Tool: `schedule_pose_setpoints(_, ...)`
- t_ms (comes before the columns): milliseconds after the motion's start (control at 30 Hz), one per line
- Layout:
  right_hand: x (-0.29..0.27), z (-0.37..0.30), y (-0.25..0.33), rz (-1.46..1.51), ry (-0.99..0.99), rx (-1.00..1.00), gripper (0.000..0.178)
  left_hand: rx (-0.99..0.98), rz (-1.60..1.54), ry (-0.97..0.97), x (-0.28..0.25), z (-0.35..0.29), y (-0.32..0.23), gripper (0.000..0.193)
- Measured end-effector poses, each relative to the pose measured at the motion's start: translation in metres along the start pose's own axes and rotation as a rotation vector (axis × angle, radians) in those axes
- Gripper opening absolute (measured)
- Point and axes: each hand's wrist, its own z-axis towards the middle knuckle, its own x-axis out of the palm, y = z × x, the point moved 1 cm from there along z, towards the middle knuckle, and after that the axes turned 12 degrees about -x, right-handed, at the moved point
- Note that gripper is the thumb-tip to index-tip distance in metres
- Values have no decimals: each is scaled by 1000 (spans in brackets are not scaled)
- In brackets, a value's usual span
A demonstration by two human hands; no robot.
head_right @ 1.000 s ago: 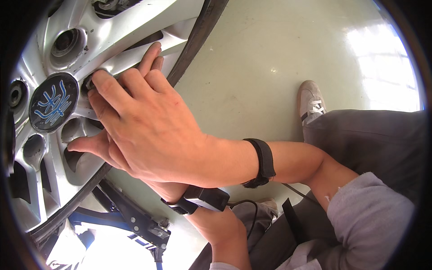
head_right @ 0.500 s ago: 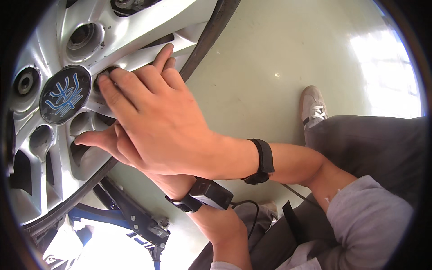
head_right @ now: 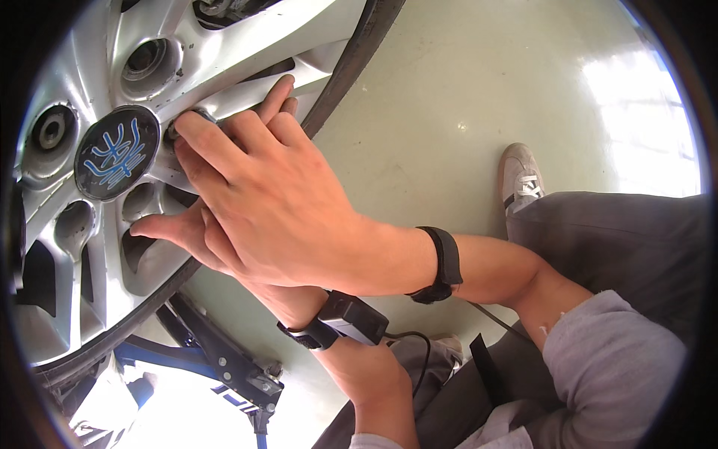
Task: Replacing a car tire by mounting a wheel onto the hub and tightening lug nuts using a cross wrench while the car is raised on a jack.
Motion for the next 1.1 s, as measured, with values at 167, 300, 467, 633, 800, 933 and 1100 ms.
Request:
schedule_pose_setpoints(167,2,1,3,-49,6,-16,68,20,-92,-84,3,-2,-6,56)
schedule_pose_setpoints(300,2,2,6,-84,18,2,69,-23,-167,-65,4,-6,-13,59)
schedule_pose_setpoints(467,0,4,8,-65,8,31,70,3,-153,23,4,-5,-14,62)
schedule_pose_setpoints(633,-2,4,6,-37,21,28,68,14,-183,9,5,-1,-10,62)
schedule_pose_setpoints(800,-3,3,4,-4,-2,6,66,16,-315,28,6,4,-7,63)
schedule_pose_setpoints(933,-3,4,4,-37,14,-3,65,-36,-307,28,6,3,-7,62)
schedule_pose_setpoints(1100,-5,5,7,-57,49,18,65,6,-267,25,5,1,-10,61)
